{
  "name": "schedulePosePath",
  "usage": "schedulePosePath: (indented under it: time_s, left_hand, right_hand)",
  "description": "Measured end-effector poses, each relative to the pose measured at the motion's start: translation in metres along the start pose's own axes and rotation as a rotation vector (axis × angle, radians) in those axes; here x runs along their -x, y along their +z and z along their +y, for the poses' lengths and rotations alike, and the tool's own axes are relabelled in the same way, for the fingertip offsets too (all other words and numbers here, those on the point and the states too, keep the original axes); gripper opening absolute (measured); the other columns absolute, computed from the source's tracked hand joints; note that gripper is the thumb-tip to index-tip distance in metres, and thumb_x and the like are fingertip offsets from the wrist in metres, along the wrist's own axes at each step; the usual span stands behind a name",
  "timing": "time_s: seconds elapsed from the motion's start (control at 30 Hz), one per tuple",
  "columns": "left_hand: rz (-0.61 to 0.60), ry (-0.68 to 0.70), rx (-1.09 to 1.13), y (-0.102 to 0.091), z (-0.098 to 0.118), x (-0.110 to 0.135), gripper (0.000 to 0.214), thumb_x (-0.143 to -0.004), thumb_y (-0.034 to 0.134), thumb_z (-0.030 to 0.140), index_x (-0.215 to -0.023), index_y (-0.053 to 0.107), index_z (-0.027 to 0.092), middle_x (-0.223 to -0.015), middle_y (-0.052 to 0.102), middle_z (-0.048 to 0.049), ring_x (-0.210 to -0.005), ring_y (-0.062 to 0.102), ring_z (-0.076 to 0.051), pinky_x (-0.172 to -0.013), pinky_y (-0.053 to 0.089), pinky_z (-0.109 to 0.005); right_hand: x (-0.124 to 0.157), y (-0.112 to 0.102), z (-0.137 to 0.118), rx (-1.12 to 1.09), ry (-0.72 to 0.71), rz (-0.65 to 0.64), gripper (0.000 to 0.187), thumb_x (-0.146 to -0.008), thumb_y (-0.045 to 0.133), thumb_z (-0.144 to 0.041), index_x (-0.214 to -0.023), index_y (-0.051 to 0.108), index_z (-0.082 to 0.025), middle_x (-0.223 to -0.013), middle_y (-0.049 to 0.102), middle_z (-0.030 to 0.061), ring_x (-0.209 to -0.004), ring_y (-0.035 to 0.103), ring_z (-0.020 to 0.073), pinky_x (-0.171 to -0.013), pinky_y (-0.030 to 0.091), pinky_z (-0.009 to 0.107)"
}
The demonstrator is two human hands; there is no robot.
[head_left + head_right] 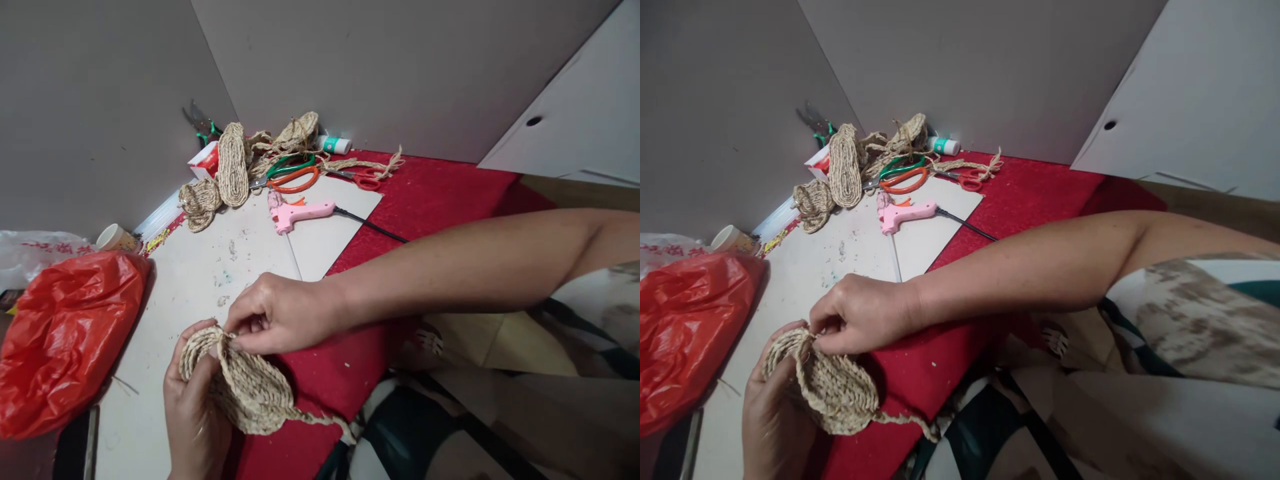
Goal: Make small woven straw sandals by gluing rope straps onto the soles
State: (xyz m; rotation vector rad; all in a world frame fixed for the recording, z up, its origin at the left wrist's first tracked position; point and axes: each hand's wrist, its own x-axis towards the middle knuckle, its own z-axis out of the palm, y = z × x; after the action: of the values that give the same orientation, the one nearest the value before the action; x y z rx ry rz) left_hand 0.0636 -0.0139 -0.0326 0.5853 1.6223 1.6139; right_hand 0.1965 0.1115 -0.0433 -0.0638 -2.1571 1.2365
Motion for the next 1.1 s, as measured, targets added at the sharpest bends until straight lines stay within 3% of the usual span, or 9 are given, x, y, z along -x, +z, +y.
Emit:
schedulePosePath:
  time_s: [0.17,0.3,0.53,0.73,0.87,1.0,1.1]
  left_hand:
    - [-0.010,-0.004,0.066,0.000,0.004,-0.008,0.025,-0.066,0.074,0.022,-0.090,0.068,0.019,-0.077,0.070,-0.0016,-0.068,0.065,-0.013,-0.066,0.053,-0.022]
    - [-0.032,-0.054,0.118,0.002,0.002,-0.012,0.024,-0.063,0.076,0.020,-0.086,0.068,0.018,-0.076,0.070,-0.0021,-0.069,0.065,-0.014,-0.068,0.053,-0.023]
    - [-0.060,-0.075,0.162,0.003,0.002,-0.012,0.017,-0.075,0.071,0.030,-0.085,0.068,0.016,-0.084,0.070,-0.0046,-0.078,0.066,-0.015,-0.073,0.053,-0.025]
    - [-0.062,-0.098,0.120,0.006,0.000,-0.012,0.017,-0.075,0.072,0.031,-0.083,0.069,0.016,-0.075,0.070,-0.0033,-0.062,0.063,-0.013,-0.067,0.053,-0.027]
    - [-0.078,-0.106,0.127,0.005,0.001,-0.012,0.018,-0.075,0.072,0.032,-0.082,0.069,0.015,-0.077,0.069,-0.0039,-0.066,0.064,-0.013,-0.068,0.052,-0.025]
    - [-0.103,-0.113,0.160,0.004,0.005,-0.010,0.018,-0.076,0.070,0.032,-0.085,0.066,0.017,-0.079,0.069,-0.0039,-0.070,0.065,-0.017,-0.068,0.053,-0.029]
    - [-0.065,-0.105,0.169,0.005,0.007,-0.008,0.022,-0.074,0.073,0.034,-0.087,0.065,0.018,-0.080,0.069,-0.0032,-0.067,0.064,-0.016,-0.067,0.053,-0.031]
  right_hand:
    - [-0.002,-0.002,-0.003,0.026,0.196,-0.012,0.037,-0.078,0.067,-0.022,-0.109,0.062,-0.004,-0.068,0.065,0.0021,-0.059,0.056,0.0077,-0.063,0.045,0.019]
    - [-0.001,0.002,0.003,-0.019,0.143,-0.047,0.041,-0.080,0.061,-0.015,-0.119,0.058,-0.005,-0.075,0.065,0.0030,-0.062,0.057,0.0073,-0.064,0.046,0.019]
    - [-0.005,0.004,0.014,-0.270,0.227,0.045,0.032,-0.079,0.060,-0.012,-0.109,0.066,-0.006,-0.068,0.061,-0.0003,-0.058,0.051,0.0047,-0.060,0.044,0.017]
    - [-0.003,0.004,0.009,-0.386,0.336,-0.025,0.033,-0.080,0.060,-0.014,-0.111,0.068,-0.006,-0.064,0.058,-0.0016,-0.053,0.046,0.0045,-0.053,0.041,0.018]
    - [-0.004,0.003,0.008,-0.473,0.397,-0.052,0.032,-0.081,0.059,-0.016,-0.111,0.067,-0.007,-0.060,0.055,-0.0034,-0.049,0.046,0.0043,-0.048,0.041,0.017]
    - [-0.009,0.000,0.007,-0.585,0.510,-0.077,0.046,-0.079,0.063,-0.017,-0.123,0.054,-0.008,-0.065,0.055,-0.0045,-0.046,0.049,0.0050,-0.046,0.045,0.018]
    - [-0.011,-0.002,0.007,-0.540,0.536,-0.119,0.043,-0.079,0.066,-0.024,-0.117,0.055,-0.008,-0.067,0.055,-0.0039,-0.049,0.049,0.0054,-0.048,0.044,0.019]
